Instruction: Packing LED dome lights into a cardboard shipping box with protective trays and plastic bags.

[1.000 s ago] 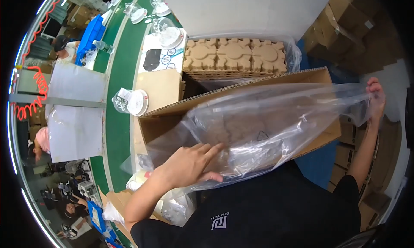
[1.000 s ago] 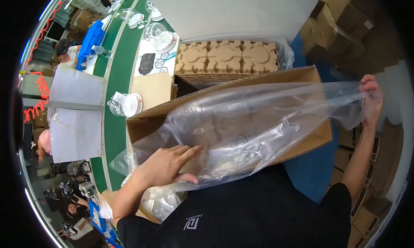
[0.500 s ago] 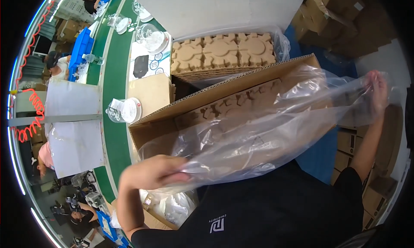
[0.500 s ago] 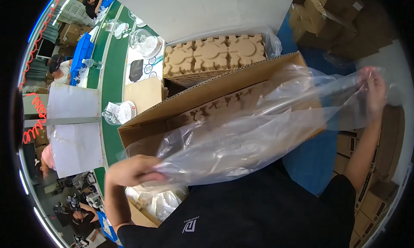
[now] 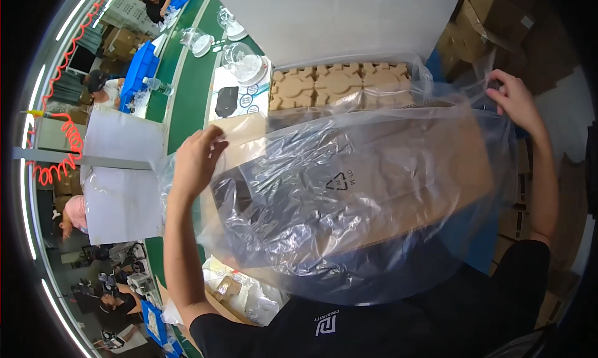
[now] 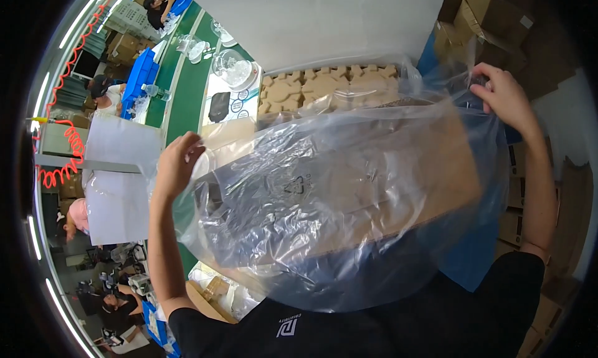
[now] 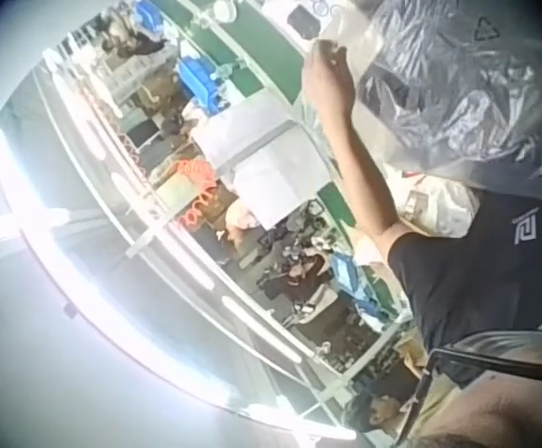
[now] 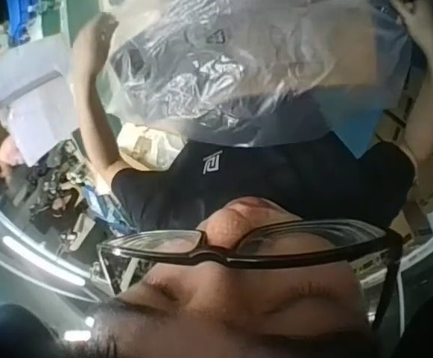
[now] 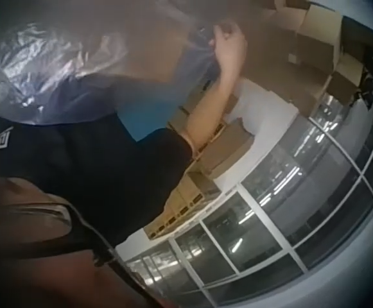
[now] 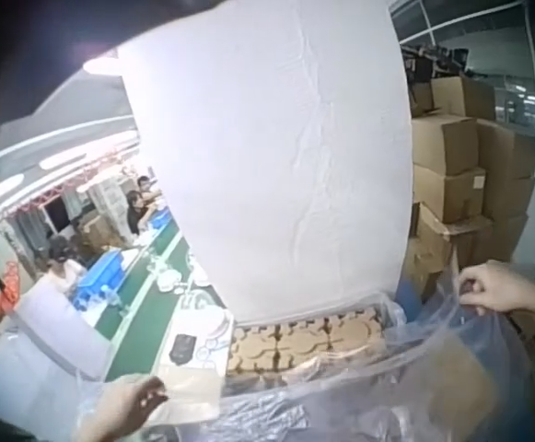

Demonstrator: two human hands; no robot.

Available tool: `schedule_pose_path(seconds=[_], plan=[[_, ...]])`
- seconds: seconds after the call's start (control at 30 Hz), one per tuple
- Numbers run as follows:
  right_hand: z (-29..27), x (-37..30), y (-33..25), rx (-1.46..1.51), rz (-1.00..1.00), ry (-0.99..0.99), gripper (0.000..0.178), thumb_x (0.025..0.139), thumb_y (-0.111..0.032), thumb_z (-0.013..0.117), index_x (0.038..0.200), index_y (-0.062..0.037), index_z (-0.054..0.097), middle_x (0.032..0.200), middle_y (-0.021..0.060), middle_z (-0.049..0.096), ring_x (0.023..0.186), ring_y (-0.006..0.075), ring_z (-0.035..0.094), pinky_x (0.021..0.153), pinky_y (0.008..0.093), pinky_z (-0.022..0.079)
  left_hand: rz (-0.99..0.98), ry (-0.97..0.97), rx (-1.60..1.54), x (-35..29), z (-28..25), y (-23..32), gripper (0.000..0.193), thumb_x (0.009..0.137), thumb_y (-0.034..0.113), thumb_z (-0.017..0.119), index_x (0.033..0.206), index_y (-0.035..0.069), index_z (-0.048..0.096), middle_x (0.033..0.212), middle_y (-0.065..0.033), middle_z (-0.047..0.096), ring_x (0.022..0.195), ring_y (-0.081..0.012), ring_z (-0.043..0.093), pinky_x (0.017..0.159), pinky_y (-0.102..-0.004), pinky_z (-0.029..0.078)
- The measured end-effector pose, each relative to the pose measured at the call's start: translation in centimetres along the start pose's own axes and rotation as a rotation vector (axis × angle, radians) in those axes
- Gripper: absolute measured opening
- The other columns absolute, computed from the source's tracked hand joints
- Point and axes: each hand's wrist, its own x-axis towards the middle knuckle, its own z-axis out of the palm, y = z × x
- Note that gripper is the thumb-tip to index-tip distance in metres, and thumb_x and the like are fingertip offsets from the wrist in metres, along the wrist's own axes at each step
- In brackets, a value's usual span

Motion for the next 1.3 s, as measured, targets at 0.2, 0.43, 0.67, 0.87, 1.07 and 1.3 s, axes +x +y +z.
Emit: schedule_pose_path(seconds=[0.2, 0.43, 0.67, 0.87, 1.07, 1.3], plan=[[2.3, -1.5, -2.3, -0.041, 0.060, -0.046, 0.034, 0.088, -0.007, 0.065, 0.120, -0.0033, 0.056, 0.073, 0.0065, 0.061, 0.064, 0.0124, 0.061, 0.055, 0.0295, 0.045, 0.384, 0.318, 0.134, -4.0, 1.9, 5.3, 0.045, 0.071, 0.013, 0.077, 0.112, 0.006, 0.059, 0.122, -0.0114, 0.058, 0.106, -0.0319, 0.057, 0.089, -0.0426, 0.043], [3.4, -4.9, -11.7, -0.415, -0.868, -0.076, 0.075, 0.079, -0.046, 0.070, 0.140, -0.0106, 0.044, 0.142, 0.0158, 0.046, 0.122, 0.0357, 0.052, 0.101, 0.0485, 0.043, 0.368, -0.431, 0.103, -9.4, 3.7, 8.5, 0.089, 0.085, 0.066, 0.053, 0.150, 0.008, 0.032, 0.153, -0.0205, 0.031, 0.144, -0.0352, 0.027, 0.115, -0.0557, 0.020], [12.6, -1.4, -8.4, -0.457, -0.971, -0.580, 0.101, 0.073, -0.074, 0.056, 0.143, -0.0040, 0.039, 0.152, 0.0161, 0.036, 0.142, 0.0336, 0.031, 0.117, 0.0534, 0.019, 0.425, -0.401, 0.127, -8.7, 10.2, 5.7, 0.099, 0.084, 0.075, 0.043, 0.152, 0.006, 0.025, 0.156, -0.0208, 0.028, 0.146, -0.0354, 0.023, 0.115, -0.0614, 0.014], [19.4, 1.6, -4.6, -0.607, -0.940, -0.835, 0.129, 0.060, -0.084, 0.060, 0.150, 0.0002, 0.025, 0.156, 0.0206, 0.026, 0.145, 0.0363, 0.024, 0.118, 0.0517, 0.019, 0.453, -0.567, 0.058, -5.6, 18.5, 2.4, 0.118, 0.071, 0.088, 0.045, 0.154, 0.006, 0.021, 0.159, -0.0161, 0.024, 0.149, -0.0305, 0.017, 0.118, -0.0601, 0.008], [28.7, 5.8, -2.3, -0.685, -0.875, -0.961, 0.139, 0.054, -0.084, 0.067, 0.153, -0.0010, 0.015, 0.158, 0.0227, 0.020, 0.146, 0.0388, 0.021, 0.117, 0.0464, 0.025, 0.435, -1.374, -0.134, 2.7, 16.7, 6.2, 0.128, 0.061, 0.074, 0.074, 0.155, 0.009, 0.015, 0.155, -0.0170, 0.032, 0.142, -0.0326, 0.034, 0.116, -0.0476, 0.025], [31.4, 4.2, 4.2, -0.650, -0.755, -0.916, 0.139, 0.052, -0.059, 0.086, 0.155, -0.0066, 0.009, 0.161, 0.0173, 0.013, 0.147, 0.0350, 0.018, 0.116, 0.0462, 0.026, 0.275, -0.654, -0.411, -3.5, 32.4, -1.0, 0.091, 0.069, 0.048, 0.082, 0.140, 0.007, 0.044, 0.134, -0.0161, 0.056, 0.125, -0.0320, 0.052, 0.106, -0.0429, 0.041]])
